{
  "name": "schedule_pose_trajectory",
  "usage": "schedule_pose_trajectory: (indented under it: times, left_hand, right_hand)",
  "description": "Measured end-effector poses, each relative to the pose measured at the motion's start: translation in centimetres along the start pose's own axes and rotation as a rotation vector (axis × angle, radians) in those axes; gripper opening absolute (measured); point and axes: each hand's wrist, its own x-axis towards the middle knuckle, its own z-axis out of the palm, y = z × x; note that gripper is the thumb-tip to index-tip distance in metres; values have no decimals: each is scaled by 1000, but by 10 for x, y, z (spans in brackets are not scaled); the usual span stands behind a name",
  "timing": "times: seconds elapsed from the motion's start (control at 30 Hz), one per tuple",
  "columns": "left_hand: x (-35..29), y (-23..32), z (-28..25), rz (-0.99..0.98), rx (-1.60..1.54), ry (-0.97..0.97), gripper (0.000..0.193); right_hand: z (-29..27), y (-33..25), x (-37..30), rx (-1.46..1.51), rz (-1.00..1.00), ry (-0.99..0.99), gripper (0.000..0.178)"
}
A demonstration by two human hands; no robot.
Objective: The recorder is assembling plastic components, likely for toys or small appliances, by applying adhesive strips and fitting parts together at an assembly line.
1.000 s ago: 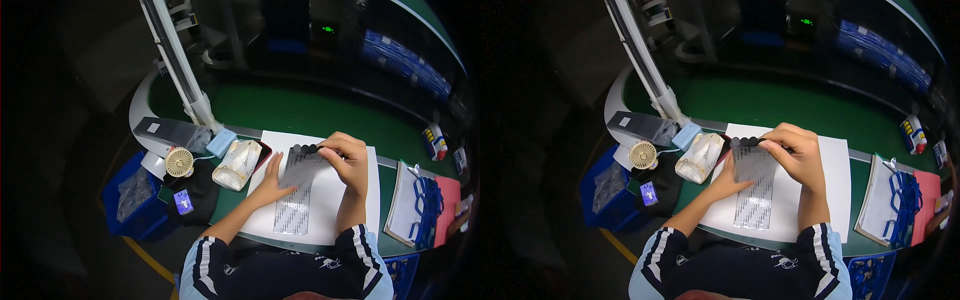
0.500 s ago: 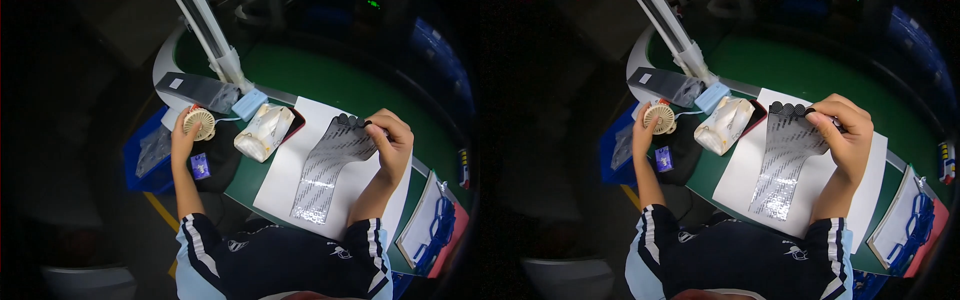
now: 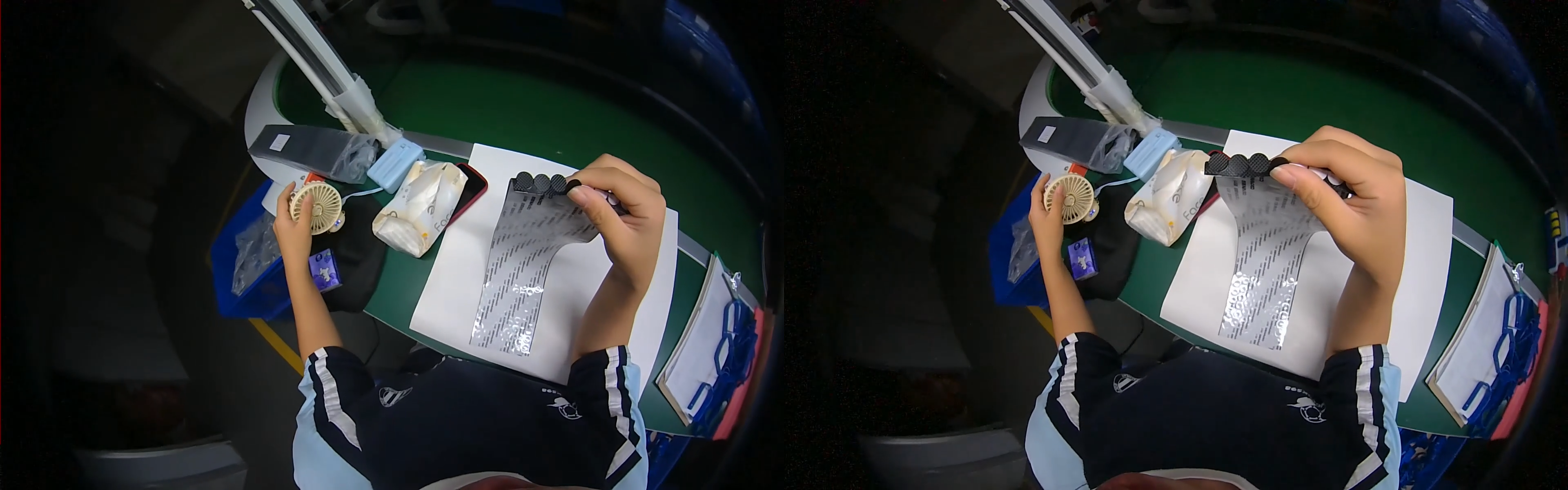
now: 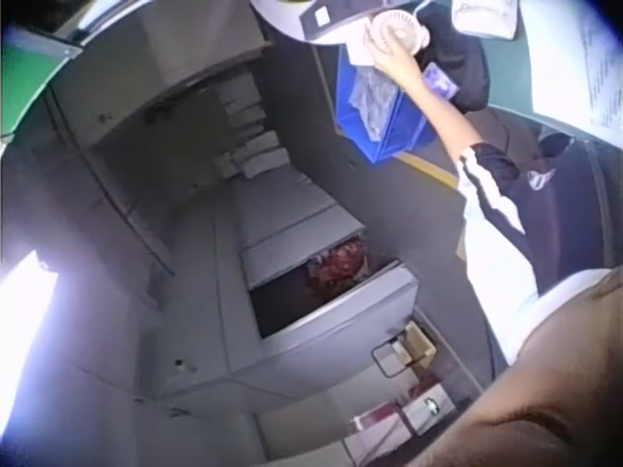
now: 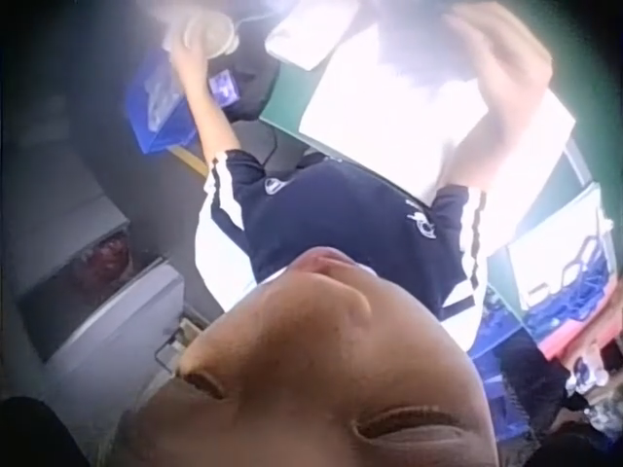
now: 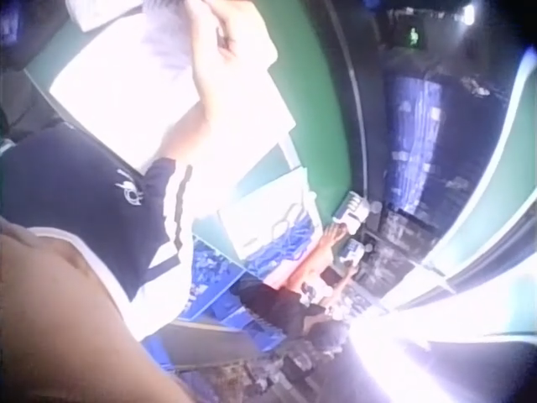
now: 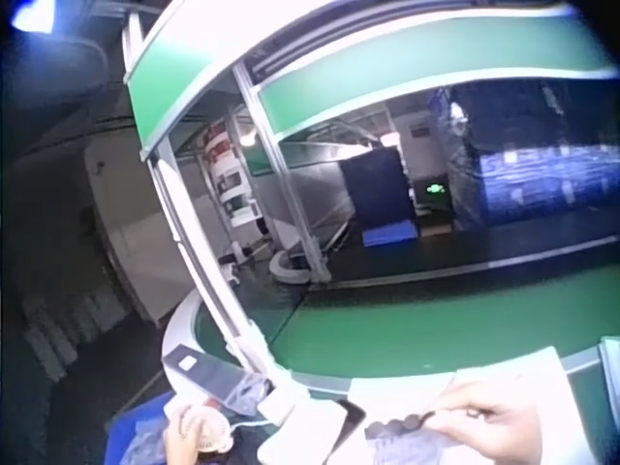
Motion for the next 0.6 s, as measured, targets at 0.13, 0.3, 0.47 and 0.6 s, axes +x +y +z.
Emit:
schedule_pose_trajectory:
  times: [0.13,0.3,0.47,0.6]
  left_hand:
    - [5,-7,-1,-3,-40,-6,42]
    - [13,-8,-7,70,-85,40,44]
    - [17,86,0,540,-209,290,38]
    - [-23,189,14,1029,-772,383,60]
  right_hand:
    - [-1,2,-1,-7,18,-6,5]
    - [3,2,0,-8,1,3,5]
    - [6,9,5,-30,18,-17,6]
    - [-4,7,5,-108,52,-17,9]
